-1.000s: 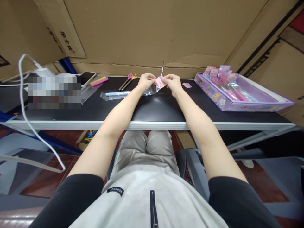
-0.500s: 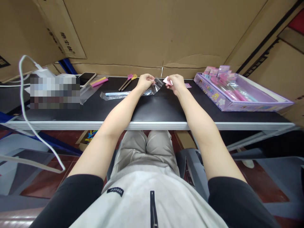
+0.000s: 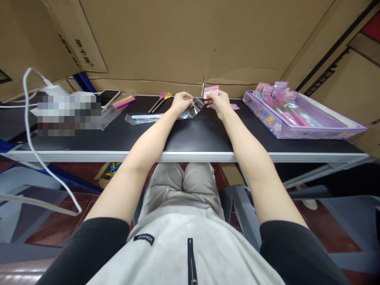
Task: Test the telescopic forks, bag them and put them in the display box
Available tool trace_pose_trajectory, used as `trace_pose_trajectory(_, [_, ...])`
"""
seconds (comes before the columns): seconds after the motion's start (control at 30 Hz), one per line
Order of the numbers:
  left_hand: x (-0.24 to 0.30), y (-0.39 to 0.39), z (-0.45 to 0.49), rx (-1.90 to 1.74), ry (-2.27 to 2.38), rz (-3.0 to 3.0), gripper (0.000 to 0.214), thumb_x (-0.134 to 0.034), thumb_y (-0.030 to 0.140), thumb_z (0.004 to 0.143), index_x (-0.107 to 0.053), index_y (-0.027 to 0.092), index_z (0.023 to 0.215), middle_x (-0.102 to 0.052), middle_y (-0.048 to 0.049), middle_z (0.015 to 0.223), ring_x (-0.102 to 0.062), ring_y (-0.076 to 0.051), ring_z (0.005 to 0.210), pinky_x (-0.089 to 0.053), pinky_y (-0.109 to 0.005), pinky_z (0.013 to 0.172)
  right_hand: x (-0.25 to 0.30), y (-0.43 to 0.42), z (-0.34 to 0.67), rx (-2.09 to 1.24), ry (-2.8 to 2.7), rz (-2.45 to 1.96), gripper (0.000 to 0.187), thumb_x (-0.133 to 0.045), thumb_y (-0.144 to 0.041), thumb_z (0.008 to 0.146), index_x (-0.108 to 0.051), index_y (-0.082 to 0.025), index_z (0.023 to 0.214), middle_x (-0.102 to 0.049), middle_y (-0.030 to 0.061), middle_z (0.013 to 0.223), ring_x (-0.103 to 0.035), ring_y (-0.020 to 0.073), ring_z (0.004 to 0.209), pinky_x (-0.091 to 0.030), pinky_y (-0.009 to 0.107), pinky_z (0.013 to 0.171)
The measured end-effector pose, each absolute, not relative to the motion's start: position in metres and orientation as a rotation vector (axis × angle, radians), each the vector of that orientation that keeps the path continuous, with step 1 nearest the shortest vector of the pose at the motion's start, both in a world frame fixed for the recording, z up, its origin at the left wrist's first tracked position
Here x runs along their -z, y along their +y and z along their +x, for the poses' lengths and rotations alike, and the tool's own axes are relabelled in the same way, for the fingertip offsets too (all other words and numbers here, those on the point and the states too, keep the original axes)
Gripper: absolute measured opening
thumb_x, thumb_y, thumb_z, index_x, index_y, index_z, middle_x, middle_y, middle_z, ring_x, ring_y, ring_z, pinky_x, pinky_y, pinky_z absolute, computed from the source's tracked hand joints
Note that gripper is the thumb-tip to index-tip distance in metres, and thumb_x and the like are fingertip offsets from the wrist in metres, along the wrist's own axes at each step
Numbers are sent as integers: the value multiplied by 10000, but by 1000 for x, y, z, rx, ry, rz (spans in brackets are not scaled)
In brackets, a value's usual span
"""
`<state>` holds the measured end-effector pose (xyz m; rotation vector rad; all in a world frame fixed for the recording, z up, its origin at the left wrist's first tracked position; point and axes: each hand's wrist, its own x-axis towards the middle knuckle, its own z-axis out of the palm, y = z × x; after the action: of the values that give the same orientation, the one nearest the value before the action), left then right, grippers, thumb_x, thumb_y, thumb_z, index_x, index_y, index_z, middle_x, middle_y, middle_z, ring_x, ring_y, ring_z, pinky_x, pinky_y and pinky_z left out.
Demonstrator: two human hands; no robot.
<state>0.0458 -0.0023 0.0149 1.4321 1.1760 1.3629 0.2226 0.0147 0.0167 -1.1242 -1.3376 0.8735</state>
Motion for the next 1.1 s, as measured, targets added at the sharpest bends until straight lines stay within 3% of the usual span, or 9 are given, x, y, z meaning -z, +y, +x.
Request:
trace_pose_trajectory(0.27, [-13, 0, 46, -1359, 1179, 1424, 288, -652, -76, 751, -597, 206, 723, -650, 21, 646, -745, -206, 864, -588, -389, 1041, -20, 1, 217, -806, -1365, -1104, 437, -898, -288, 808, -463, -259, 841, -632, -8, 798, -750, 196, 825, -636, 310, 724])
trace_pose_trajectory(0.6, [-15, -1, 47, -1362, 1206, 1444, 273, -648, -82, 758, -615, 188, 744, -681, -4, 675, -761, -218, 865, -584, -383, 1030, -20, -2, 218, -734, -1493, -1145, 402, -928, -223, 774, -527, -233, 747, -546, -16, 726, -667, 188, 820, -635, 329, 755])
trace_pose_trajectory(0.83, [-12, 3, 46, -1383, 1194, 1478, 280, -622, -80, 787, -611, 196, 744, -653, 34, 624, -703, -160, 712, -613, -347, 954, -17, -10, 213, -843, -1475, -1230, 367, -862, -106, 848, -520, -225, 793, -626, -21, 750, -707, 157, 776, -647, 305, 772])
trace_pose_trajectory(0.97, [-11, 5, 46, -1390, 1175, 1499, 303, -615, -97, 784, -600, 199, 719, -623, 44, 598, -665, -145, 654, -606, -321, 900, -19, -12, 209, -904, -1460, -1234, 427, -915, -91, 828, -513, -235, 831, -659, -10, 740, -738, 175, 743, -646, 309, 749])
trace_pose_trajectory(1.1, [-11, 4, 46, -1384, 1174, 1494, 295, -609, -97, 783, -601, 193, 731, -640, 36, 621, -677, -153, 683, -602, -331, 910, -21, -14, 208, -886, -1478, -1253, 368, -887, -69, 816, -562, -232, 871, -678, -17, 713, -729, 174, 741, -634, 282, 708])
